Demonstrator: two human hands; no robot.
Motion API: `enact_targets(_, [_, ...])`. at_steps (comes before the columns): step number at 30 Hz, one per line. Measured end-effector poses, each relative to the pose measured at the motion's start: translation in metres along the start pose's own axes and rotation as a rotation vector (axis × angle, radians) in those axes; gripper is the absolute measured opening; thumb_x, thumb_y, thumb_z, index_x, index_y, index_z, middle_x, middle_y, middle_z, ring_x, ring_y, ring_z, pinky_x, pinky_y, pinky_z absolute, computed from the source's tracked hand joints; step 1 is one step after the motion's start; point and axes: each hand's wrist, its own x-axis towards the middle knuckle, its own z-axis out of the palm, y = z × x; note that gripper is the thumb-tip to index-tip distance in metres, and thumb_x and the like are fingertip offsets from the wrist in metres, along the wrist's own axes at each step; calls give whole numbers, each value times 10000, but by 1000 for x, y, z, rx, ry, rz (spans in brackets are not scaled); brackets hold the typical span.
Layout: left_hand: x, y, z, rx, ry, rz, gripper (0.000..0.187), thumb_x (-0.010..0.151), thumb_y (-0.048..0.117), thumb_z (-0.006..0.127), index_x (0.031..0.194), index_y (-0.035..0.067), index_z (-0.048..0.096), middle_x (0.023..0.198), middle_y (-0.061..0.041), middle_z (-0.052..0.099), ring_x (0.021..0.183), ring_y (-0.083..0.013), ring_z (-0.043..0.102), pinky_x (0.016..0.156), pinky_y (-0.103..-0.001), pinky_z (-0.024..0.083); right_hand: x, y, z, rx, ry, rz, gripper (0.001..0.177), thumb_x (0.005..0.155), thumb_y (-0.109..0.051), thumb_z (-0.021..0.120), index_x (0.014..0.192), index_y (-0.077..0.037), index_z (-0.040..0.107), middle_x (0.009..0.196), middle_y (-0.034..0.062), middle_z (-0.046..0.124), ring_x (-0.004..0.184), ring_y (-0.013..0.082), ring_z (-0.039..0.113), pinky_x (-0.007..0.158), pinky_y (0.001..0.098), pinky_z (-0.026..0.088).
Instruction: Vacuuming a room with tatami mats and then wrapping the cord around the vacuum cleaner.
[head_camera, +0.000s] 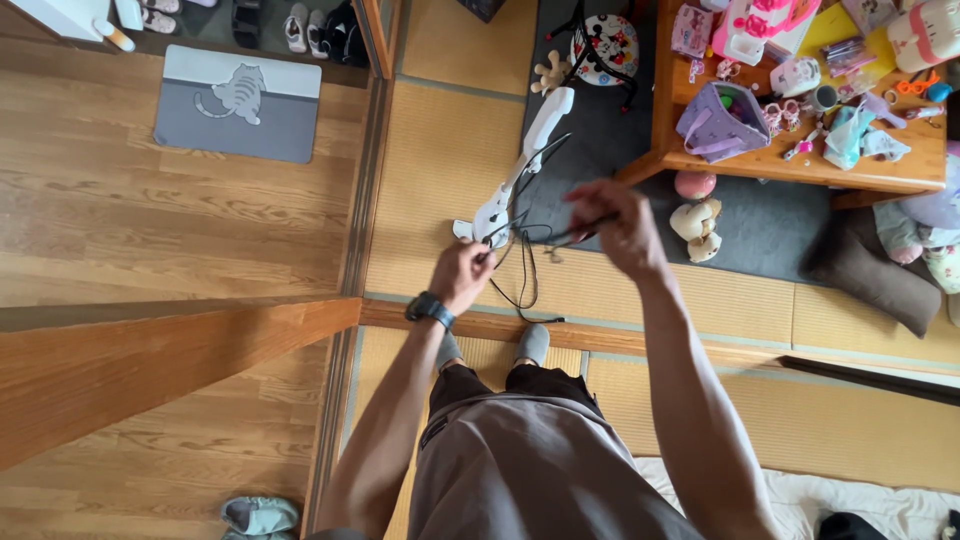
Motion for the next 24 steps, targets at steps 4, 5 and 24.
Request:
enact_targets(4, [-8,20,7,150,154,271,198,953,38,636,1103,77,759,1014,-162,684,819,-238,662,730,-378,581,-3,-23,25,120,-243,108,212,998,86,506,1142,51,658,898,107,723,786,156,699,715,294,590])
enact_targets(5, [-7,19,9,166,195,253,203,918,26,659,1085,79,763,1031,-174,658,841,-252,656,738,-384,585,-3,-28,30,62,-314,180,277,926,112,501,1150,51,653,895,110,719,803,163,703,720,298,597])
enact_targets(24, [-22,49,-11,50,65,190,742,825,-84,640,1508,132,447,1477,-174,552,1167,-394,659,896,-424,604,11,91,91,172,23,542,355,985,-305,662,1218,-45,595,1045,80,706,825,148,645,633,272,484])
